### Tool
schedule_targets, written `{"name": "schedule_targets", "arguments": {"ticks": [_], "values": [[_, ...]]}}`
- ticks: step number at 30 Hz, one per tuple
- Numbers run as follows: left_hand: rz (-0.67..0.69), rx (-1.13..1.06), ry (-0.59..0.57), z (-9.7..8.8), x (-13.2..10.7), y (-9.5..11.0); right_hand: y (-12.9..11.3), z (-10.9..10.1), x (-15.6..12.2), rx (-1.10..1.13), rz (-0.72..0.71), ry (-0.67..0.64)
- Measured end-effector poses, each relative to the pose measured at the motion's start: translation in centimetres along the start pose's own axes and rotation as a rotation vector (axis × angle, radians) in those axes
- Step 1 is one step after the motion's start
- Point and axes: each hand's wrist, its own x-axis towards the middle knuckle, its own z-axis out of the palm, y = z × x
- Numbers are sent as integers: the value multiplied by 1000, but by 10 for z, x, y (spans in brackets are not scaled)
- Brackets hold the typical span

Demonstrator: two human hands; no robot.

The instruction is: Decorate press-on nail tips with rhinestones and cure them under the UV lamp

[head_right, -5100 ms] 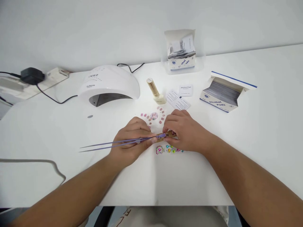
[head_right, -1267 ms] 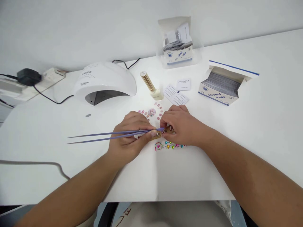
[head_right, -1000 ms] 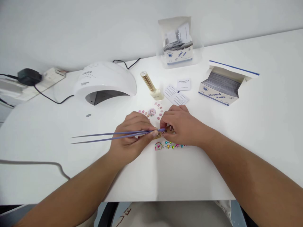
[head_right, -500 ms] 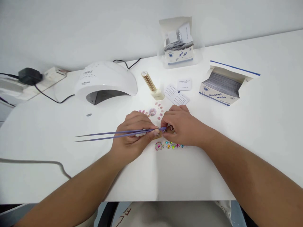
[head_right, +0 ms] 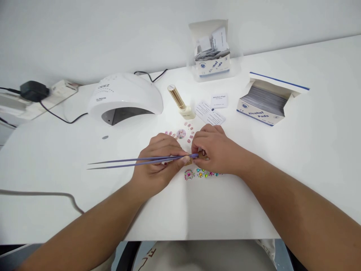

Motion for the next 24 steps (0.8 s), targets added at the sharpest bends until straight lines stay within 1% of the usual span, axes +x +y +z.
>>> {"name": "schedule_targets", "arguments": {"ticks": [8, 14, 24], "values": [[-12, -2, 15, 1, 1, -1, -2, -1, 0, 7, -3, -5], [-8, 0, -20, 1, -1, 0, 0, 0, 0, 4, -10, -9], [5, 1, 26, 1, 2, -1, 0, 0, 0, 4, -4, -8]]}}
